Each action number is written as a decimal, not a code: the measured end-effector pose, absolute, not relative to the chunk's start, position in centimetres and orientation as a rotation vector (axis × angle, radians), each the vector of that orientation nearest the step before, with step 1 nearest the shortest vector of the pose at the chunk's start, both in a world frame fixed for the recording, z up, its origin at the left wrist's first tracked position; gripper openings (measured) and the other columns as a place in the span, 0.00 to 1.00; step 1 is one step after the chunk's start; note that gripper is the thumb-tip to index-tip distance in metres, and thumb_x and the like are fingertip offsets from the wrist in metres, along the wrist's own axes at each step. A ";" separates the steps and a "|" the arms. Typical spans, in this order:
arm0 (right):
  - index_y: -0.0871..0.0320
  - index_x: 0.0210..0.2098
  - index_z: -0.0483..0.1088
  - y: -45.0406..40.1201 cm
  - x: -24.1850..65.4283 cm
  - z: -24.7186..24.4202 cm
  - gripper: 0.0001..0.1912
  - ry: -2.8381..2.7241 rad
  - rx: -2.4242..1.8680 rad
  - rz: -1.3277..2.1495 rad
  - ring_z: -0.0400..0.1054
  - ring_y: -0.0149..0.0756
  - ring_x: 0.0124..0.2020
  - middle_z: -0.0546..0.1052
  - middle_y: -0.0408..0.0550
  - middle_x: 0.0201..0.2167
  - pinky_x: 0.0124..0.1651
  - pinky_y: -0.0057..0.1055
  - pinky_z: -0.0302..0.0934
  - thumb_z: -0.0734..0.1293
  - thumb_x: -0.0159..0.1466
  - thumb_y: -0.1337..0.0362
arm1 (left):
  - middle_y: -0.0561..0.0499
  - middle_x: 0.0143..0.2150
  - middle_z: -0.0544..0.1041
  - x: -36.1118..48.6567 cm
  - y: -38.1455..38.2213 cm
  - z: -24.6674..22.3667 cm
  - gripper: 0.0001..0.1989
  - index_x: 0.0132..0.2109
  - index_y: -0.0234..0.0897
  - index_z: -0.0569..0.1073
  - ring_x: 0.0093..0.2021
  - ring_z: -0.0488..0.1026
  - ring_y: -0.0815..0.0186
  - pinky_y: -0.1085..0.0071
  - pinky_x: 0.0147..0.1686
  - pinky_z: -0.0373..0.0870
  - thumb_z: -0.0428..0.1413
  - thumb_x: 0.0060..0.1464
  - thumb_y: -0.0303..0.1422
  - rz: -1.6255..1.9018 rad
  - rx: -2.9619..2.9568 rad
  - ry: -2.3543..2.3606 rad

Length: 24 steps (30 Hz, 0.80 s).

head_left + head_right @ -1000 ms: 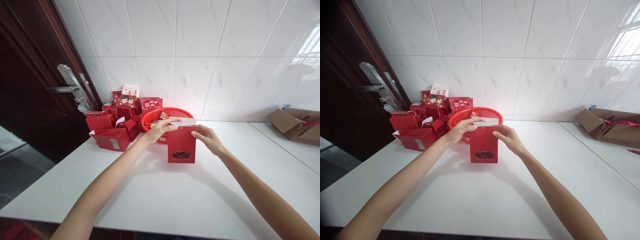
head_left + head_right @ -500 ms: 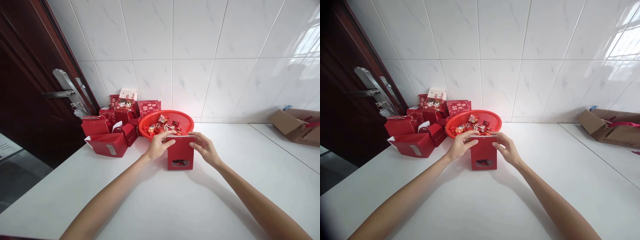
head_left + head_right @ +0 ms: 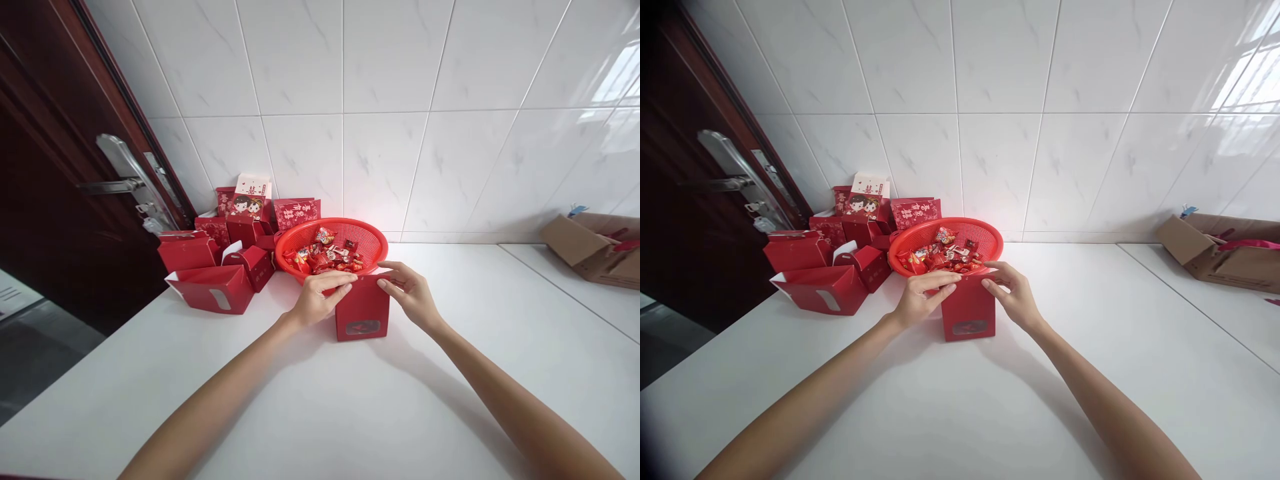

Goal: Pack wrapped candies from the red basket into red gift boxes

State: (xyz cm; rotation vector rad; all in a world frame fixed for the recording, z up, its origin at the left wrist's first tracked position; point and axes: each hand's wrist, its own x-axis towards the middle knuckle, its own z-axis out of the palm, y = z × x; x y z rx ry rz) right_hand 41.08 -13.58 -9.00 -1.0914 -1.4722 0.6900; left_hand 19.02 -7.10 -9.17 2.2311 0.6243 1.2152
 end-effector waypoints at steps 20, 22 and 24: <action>0.56 0.28 0.76 -17.6 56.1 -6.5 0.07 -0.922 -1.487 -0.022 0.70 0.39 0.27 0.78 0.50 0.27 0.33 0.38 0.63 0.73 0.58 0.60 | 0.45 0.37 0.84 15.3 -7.9 -7.6 0.16 0.40 0.35 0.80 0.39 0.81 0.59 0.65 0.44 0.79 0.64 0.52 0.43 1.225 1.826 0.825; 0.56 0.25 0.73 -18.9 61.0 -6.5 0.06 -0.635 -1.624 -0.114 0.64 0.36 0.20 0.75 0.50 0.22 0.29 0.38 0.60 0.72 0.57 0.70 | 0.47 0.32 0.82 13.9 -7.9 -7.0 0.14 0.34 0.36 0.80 0.36 0.80 0.61 0.67 0.41 0.78 0.64 0.52 0.43 1.247 1.854 0.864; 0.54 0.21 0.69 -20.3 64.8 -6.7 0.13 -0.555 -1.739 -0.264 0.61 0.35 0.16 0.69 0.45 0.16 0.28 0.40 0.58 0.71 0.55 0.76 | 0.48 0.31 0.82 12.8 -8.0 -6.5 0.13 0.31 0.36 0.80 0.35 0.79 0.61 0.68 0.40 0.78 0.64 0.51 0.43 1.281 1.875 0.892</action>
